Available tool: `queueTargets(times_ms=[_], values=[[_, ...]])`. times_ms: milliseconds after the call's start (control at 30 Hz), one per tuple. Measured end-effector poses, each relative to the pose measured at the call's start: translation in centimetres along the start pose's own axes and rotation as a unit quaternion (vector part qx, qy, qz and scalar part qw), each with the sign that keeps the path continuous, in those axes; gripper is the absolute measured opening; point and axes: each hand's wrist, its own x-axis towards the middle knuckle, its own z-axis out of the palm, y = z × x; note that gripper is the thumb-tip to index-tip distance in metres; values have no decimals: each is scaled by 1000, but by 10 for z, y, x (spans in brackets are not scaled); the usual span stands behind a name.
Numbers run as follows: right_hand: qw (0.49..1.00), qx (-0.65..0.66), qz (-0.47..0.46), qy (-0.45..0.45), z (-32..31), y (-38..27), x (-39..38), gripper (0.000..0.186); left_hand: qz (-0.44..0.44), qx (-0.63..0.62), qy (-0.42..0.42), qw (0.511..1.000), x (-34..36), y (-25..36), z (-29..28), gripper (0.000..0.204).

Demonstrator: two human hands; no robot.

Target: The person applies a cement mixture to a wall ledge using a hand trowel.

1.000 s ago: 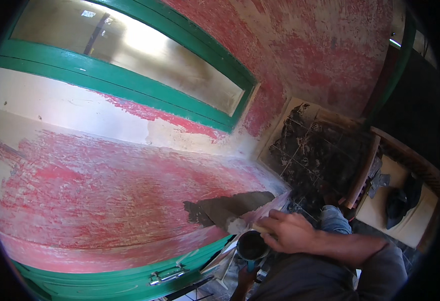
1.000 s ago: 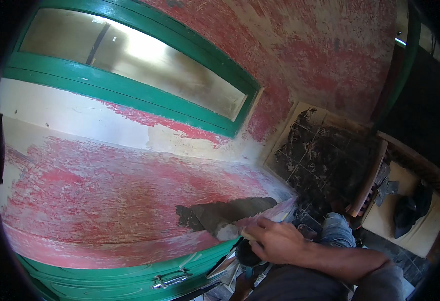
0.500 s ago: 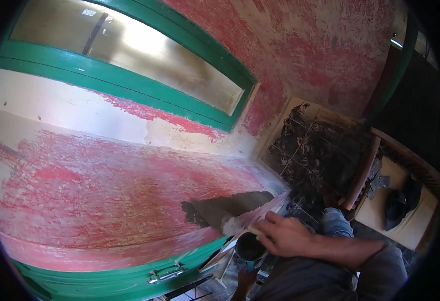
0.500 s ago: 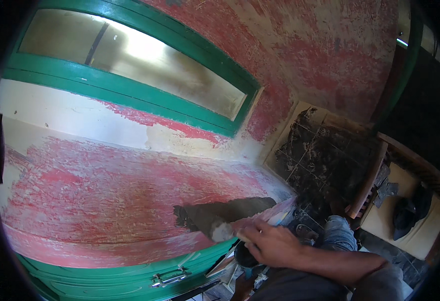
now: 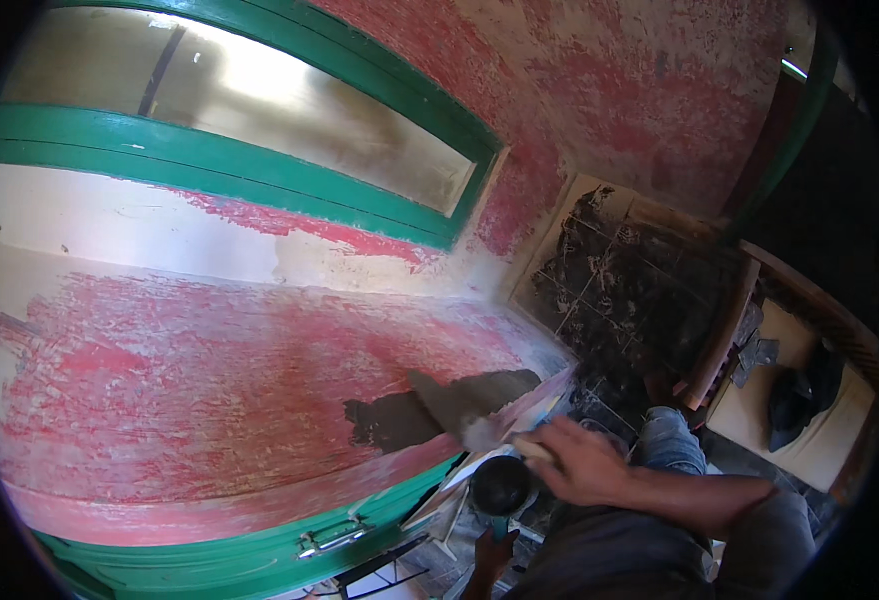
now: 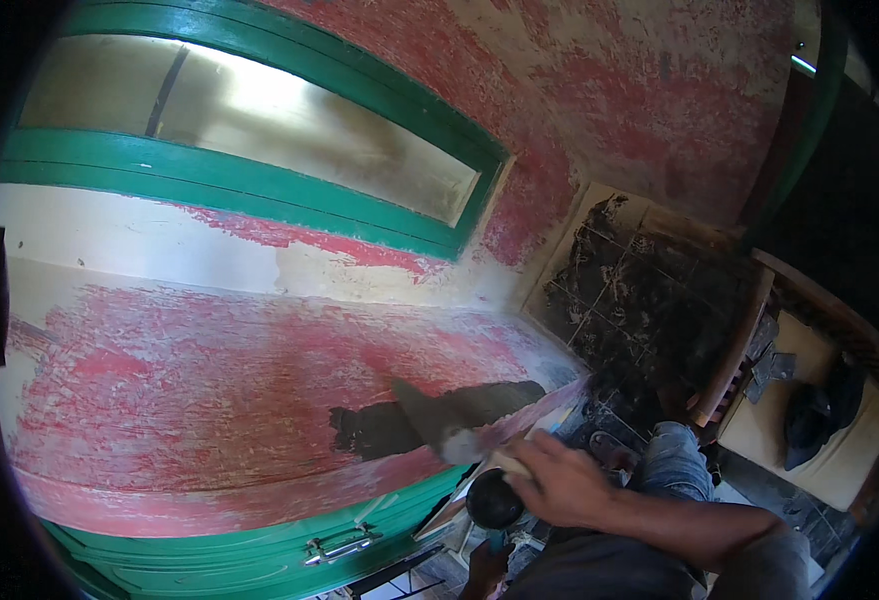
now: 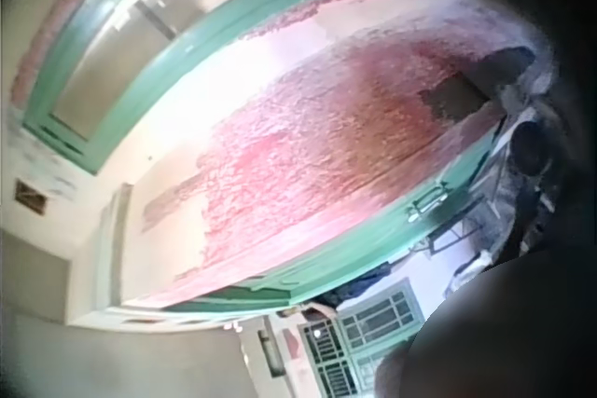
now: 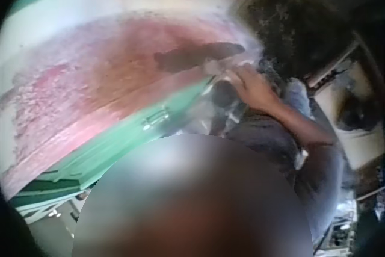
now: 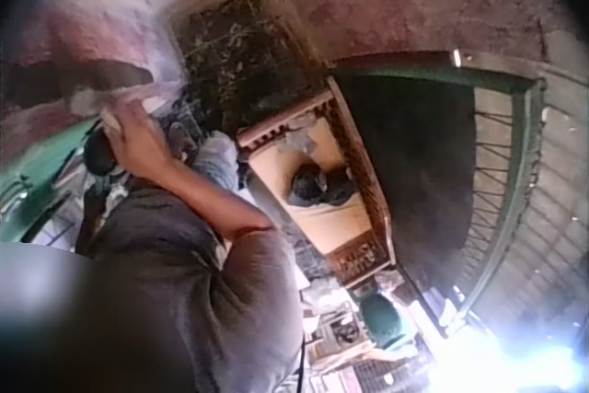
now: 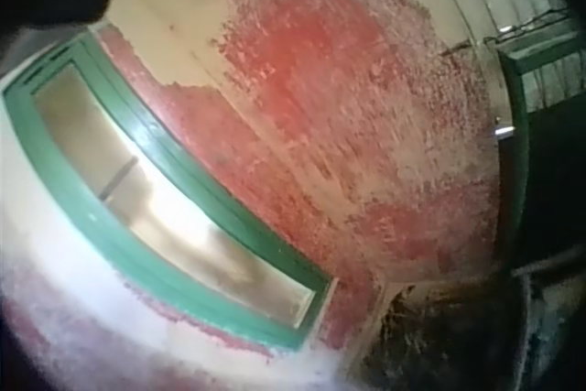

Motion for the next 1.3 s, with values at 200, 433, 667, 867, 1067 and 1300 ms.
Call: queueTargets(times_ms=[200,433,667,867,1067,1300], values=[[999,23,-17,-45,25,7,11,35,14,-18,1,1000,-12,4,9,17],[991,-46,80,-97,4,61,-4,45,64,-49,-10,997,-16,-1,14,17],[999,30,20,-25,4,15,20,43,63,-21,7,998,-19,8,16,19],[996,-13,39,-77,20,26,39,43,66,-22,5,998,-16,10,14,20],[985,-88,110,-103,12,83,29,44,80,-28,1,996,-17,18,16,19],[996,40,68,-48,6,47,39,41,57,-5,-10,998,-14,28,16,20]])
